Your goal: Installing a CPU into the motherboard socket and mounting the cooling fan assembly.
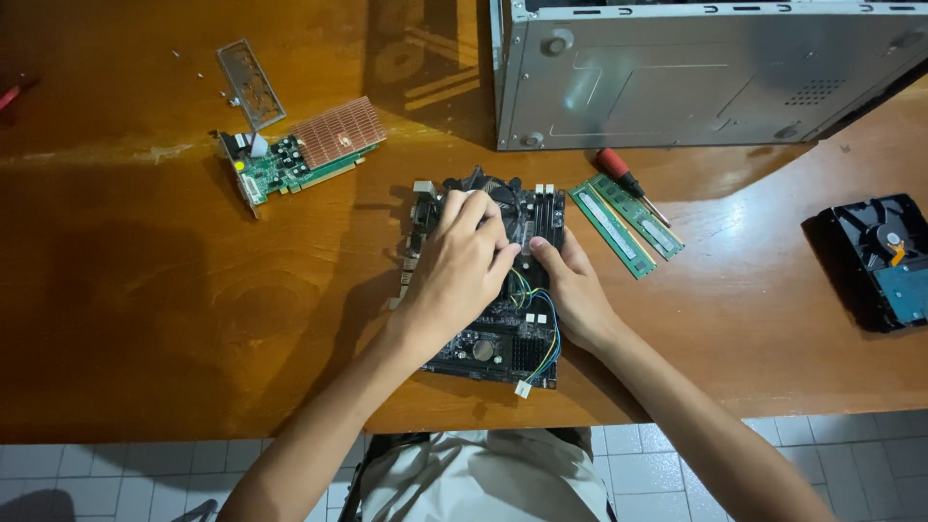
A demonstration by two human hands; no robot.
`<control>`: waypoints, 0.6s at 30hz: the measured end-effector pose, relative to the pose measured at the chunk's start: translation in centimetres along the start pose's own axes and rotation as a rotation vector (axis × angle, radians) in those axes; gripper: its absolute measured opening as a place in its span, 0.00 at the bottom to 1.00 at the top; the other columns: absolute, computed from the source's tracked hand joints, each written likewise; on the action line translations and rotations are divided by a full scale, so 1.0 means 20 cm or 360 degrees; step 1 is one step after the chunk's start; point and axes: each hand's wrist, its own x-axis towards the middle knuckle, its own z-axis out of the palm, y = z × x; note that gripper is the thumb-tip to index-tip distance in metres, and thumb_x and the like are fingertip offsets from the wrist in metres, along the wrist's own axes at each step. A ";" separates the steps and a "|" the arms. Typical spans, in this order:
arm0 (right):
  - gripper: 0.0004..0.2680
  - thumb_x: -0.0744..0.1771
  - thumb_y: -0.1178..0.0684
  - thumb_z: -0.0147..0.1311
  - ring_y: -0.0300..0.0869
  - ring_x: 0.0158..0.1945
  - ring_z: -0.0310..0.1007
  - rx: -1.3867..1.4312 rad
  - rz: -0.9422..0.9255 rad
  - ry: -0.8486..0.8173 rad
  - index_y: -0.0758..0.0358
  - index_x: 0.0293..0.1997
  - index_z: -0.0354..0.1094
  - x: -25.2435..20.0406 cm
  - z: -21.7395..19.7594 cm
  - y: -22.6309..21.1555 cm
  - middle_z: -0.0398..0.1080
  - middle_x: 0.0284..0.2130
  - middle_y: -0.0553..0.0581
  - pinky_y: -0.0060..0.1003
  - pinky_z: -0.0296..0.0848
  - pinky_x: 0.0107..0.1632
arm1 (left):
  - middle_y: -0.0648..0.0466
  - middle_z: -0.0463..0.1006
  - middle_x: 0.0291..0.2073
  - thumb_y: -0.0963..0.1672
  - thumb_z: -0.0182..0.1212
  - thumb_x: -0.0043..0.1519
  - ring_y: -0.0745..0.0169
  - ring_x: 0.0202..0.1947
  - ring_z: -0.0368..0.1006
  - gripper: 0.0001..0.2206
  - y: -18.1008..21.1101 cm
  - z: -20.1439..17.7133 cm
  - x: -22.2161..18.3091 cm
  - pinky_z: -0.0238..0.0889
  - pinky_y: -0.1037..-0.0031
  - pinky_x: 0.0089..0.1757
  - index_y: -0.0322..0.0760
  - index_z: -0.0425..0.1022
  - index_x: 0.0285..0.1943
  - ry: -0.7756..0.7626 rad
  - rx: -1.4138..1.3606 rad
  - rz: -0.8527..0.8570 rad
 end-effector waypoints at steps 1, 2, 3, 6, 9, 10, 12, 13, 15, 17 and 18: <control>0.11 0.72 0.55 0.45 0.44 0.40 0.78 -0.0001 0.0000 0.0000 0.66 0.60 0.62 -0.01 0.01 -0.01 0.72 0.37 0.58 0.43 0.82 0.38 | 0.51 0.70 0.36 0.40 0.65 0.60 0.50 0.52 0.68 0.09 -0.01 0.00 0.00 0.74 0.68 0.40 0.30 0.75 0.27 0.0001 -0.0001 0.0000; 0.10 0.72 0.55 0.45 0.43 0.40 0.77 -0.0027 -0.0029 0.0003 0.66 0.58 0.63 -0.01 0.02 -0.02 0.71 0.37 0.58 0.41 0.81 0.37 | 0.51 0.68 0.36 0.41 0.64 0.61 0.52 0.51 0.66 0.09 -0.02 0.01 0.00 0.73 0.69 0.41 0.31 0.75 0.27 -0.0023 -0.0059 -0.0038; 0.09 0.72 0.55 0.46 0.41 0.39 0.75 -0.0053 -0.0058 0.0005 0.65 0.56 0.64 -0.02 0.02 -0.03 0.71 0.37 0.57 0.39 0.79 0.37 | 0.52 0.66 0.37 0.41 0.63 0.62 0.53 0.50 0.64 0.09 -0.03 0.02 0.01 0.72 0.69 0.42 0.33 0.75 0.27 -0.0046 -0.0117 -0.0075; 0.09 0.72 0.55 0.45 0.40 0.40 0.74 -0.0120 -0.0073 0.0015 0.65 0.56 0.64 -0.04 0.03 -0.06 0.68 0.36 0.55 0.38 0.79 0.37 | 0.52 0.66 0.36 0.41 0.64 0.62 0.51 0.50 0.65 0.10 -0.04 0.02 -0.02 0.72 0.69 0.41 0.31 0.73 0.27 0.0020 -0.0084 0.0001; 0.08 0.72 0.55 0.46 0.41 0.40 0.74 -0.0192 -0.0094 0.0028 0.65 0.56 0.64 -0.02 0.02 -0.02 0.70 0.37 0.56 0.39 0.79 0.37 | 0.52 0.65 0.37 0.42 0.63 0.63 0.50 0.52 0.65 0.11 -0.05 0.05 -0.03 0.73 0.69 0.42 0.32 0.71 0.28 0.0071 0.0034 0.0106; 0.08 0.72 0.55 0.46 0.41 0.40 0.74 -0.0194 -0.0094 0.0025 0.65 0.56 0.64 -0.02 0.02 -0.02 0.70 0.37 0.56 0.39 0.79 0.37 | 0.52 0.65 0.37 0.42 0.63 0.63 0.50 0.52 0.65 0.11 -0.05 0.05 -0.03 0.73 0.69 0.42 0.32 0.71 0.28 0.0073 0.0034 0.0103; 0.08 0.72 0.54 0.46 0.40 0.40 0.73 -0.0204 -0.0059 0.0032 0.65 0.55 0.65 -0.02 0.02 -0.01 0.70 0.38 0.55 0.39 0.78 0.37 | 0.53 0.65 0.39 0.42 0.61 0.64 0.50 0.53 0.64 0.12 -0.06 0.04 -0.03 0.72 0.70 0.44 0.33 0.69 0.28 0.0072 -0.0008 0.0172; 0.08 0.72 0.54 0.46 0.40 0.40 0.73 -0.0203 -0.0057 0.0031 0.65 0.55 0.65 -0.03 0.03 -0.01 0.70 0.38 0.55 0.39 0.78 0.37 | 0.53 0.65 0.39 0.42 0.61 0.64 0.50 0.53 0.64 0.12 -0.07 0.03 -0.04 0.72 0.70 0.44 0.33 0.69 0.28 0.0071 -0.0007 0.0169; 0.09 0.70 0.54 0.49 0.43 0.43 0.71 -0.0107 0.0070 0.0099 0.65 0.55 0.64 -0.03 0.04 -0.01 0.68 0.39 0.57 0.42 0.77 0.40 | 0.54 0.63 0.39 0.42 0.61 0.64 0.52 0.52 0.64 0.09 -0.08 0.02 -0.03 0.70 0.69 0.48 0.34 0.71 0.30 -0.0015 -0.0010 0.0230; 0.11 0.69 0.51 0.51 0.44 0.42 0.73 -0.0074 0.0117 0.0102 0.65 0.56 0.64 -0.03 0.06 -0.05 0.68 0.39 0.57 0.43 0.78 0.38 | 0.54 0.63 0.40 0.41 0.61 0.65 0.50 0.52 0.64 0.09 -0.12 0.02 -0.04 0.68 0.67 0.49 0.34 0.72 0.31 -0.0034 -0.0034 0.0271; 0.14 0.69 0.49 0.53 0.45 0.41 0.74 -0.0040 0.0164 0.0103 0.65 0.57 0.64 -0.03 0.07 -0.07 0.68 0.39 0.57 0.44 0.79 0.37 | 0.53 0.62 0.40 0.41 0.60 0.65 0.49 0.52 0.63 0.08 -0.14 0.02 -0.04 0.67 0.64 0.50 0.33 0.72 0.32 -0.0054 -0.0055 0.0311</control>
